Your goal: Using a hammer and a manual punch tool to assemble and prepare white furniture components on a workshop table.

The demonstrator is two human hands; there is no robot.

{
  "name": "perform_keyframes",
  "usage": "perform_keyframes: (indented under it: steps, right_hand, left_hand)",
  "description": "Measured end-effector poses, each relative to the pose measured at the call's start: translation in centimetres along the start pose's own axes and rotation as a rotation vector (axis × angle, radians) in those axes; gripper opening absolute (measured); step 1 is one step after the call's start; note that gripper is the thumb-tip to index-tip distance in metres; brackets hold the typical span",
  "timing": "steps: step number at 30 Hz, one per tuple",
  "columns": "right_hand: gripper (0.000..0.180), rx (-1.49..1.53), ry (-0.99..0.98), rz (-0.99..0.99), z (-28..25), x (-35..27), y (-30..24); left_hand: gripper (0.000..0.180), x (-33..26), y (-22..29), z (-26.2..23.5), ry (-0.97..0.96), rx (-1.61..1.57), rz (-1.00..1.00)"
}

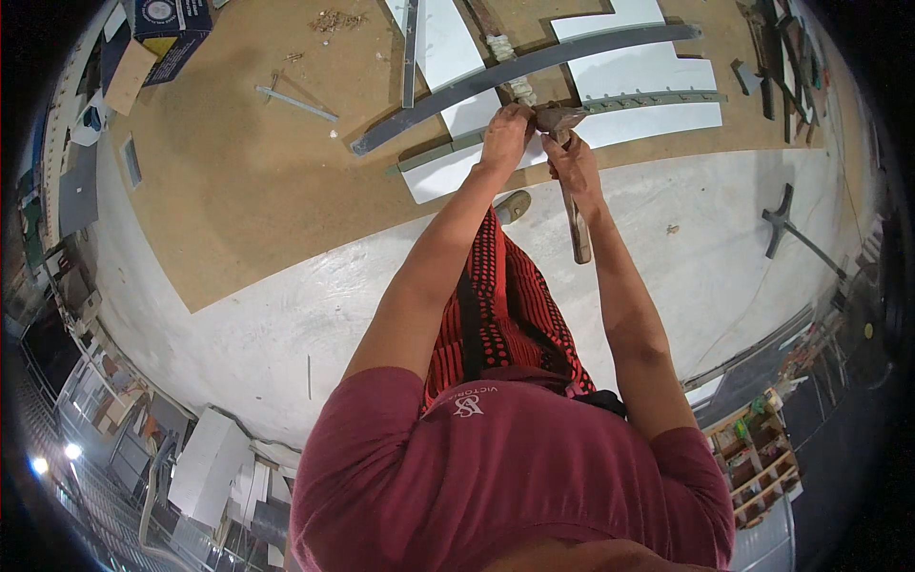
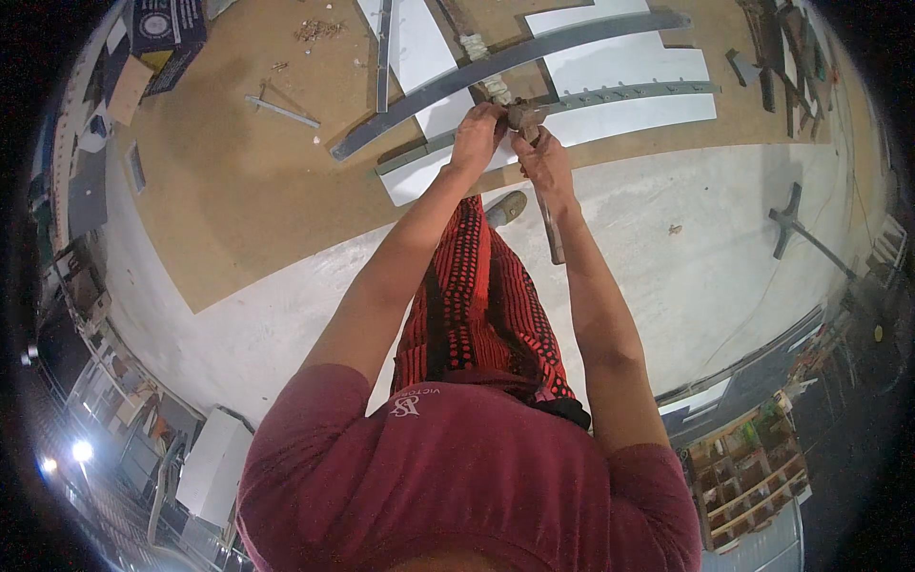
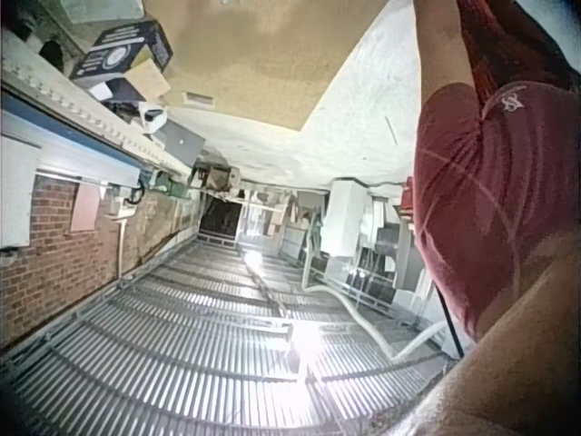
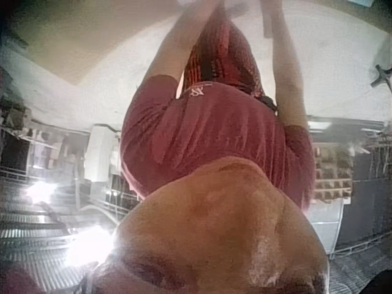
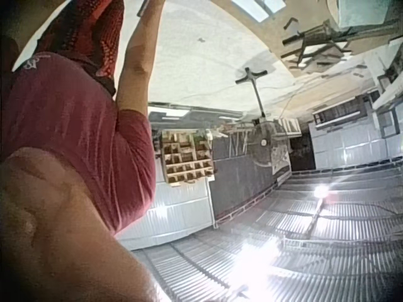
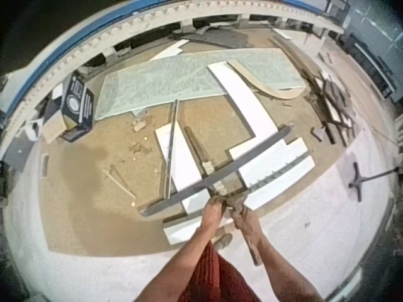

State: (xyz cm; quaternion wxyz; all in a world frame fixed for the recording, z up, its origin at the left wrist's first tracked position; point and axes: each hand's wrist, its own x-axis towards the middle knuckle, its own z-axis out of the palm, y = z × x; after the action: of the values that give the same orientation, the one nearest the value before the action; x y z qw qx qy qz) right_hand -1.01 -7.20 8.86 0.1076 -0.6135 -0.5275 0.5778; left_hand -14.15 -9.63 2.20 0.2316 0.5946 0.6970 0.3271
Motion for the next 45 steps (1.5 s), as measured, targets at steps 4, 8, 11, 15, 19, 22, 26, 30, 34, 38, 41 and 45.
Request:
perform_keyframes:
  steps: [4,8,11,15,19,22,26,30,34,38,41,45]
  right_hand:
    - [0.035,-0.027,0.012,0.03,-0.2,0.0,-0.3]
    - [0.032,-0.018,0.03,-0.003,0.0,-0.3,-0.7]
    - [0.034,0.011,0.02,0.034,0.0,-0.5,-0.9]
    - [0.035,-0.024,0.013,0.043,0.2,-0.2,-0.8]
    - [0.035,-0.068,0.002,0.011,0.6,-0.2,-0.8]
    - [0.034,-0.095,0.014,0.04,0.6,-0.5,-0.8]
    - [0.035,-0.028,0.019,0.003,0.5,-1.0,-1.3]
    - [0.034,-0.11,0.071,-0.001,0.2,-1.5,-3.1]
    - [0.035,-0.172,0.121,-0.068,0.5,-0.8,-1.5]
    - [0.036,-0.167,0.083,0.056,1.1,-0.8,-1.6]
    - [0.037,-0.132,0.082,-0.004,0.2,-1.3,-1.9]
    - [0.039,-0.18,0.129,0.001,0.1,-2.0,-3.2]
  left_hand:
    - [0.015,-0.4,-0.1,0.1,0.043,-0.028,-0.007]
    - [0.014,-0.6,-0.4,-0.1,-0.015,-0.078,-0.032]
    - [0.012,-0.5,-0.1,0.0,-0.002,-0.118,-0.075]
    - [0.011,-0.4,0.1,-0.1,0.03,-0.118,-0.069]
    - [0.011,-0.5,0.0,0.0,0.063,-0.113,-0.06]
    - [0.012,-0.7,0.1,0.1,0.084,-0.099,-0.043]
    - [0.014,-0.9,-0.3,0.3,0.077,-0.139,-0.068]
    - [0.013,-1.0,-0.4,0.4,0.075,-0.198,-0.102]
    - [0.012,-0.6,-0.1,0.4,0.064,-0.225,-0.112]
    - [0.013,-0.9,-0.4,0.1,0.061,-0.163,-0.061]
    - [0.014,-0.6,-0.4,0.0,0.056,-0.142,-0.052]
    - [0.013,-0.9,-0.6,0.0,0.099,-0.263,-0.082]
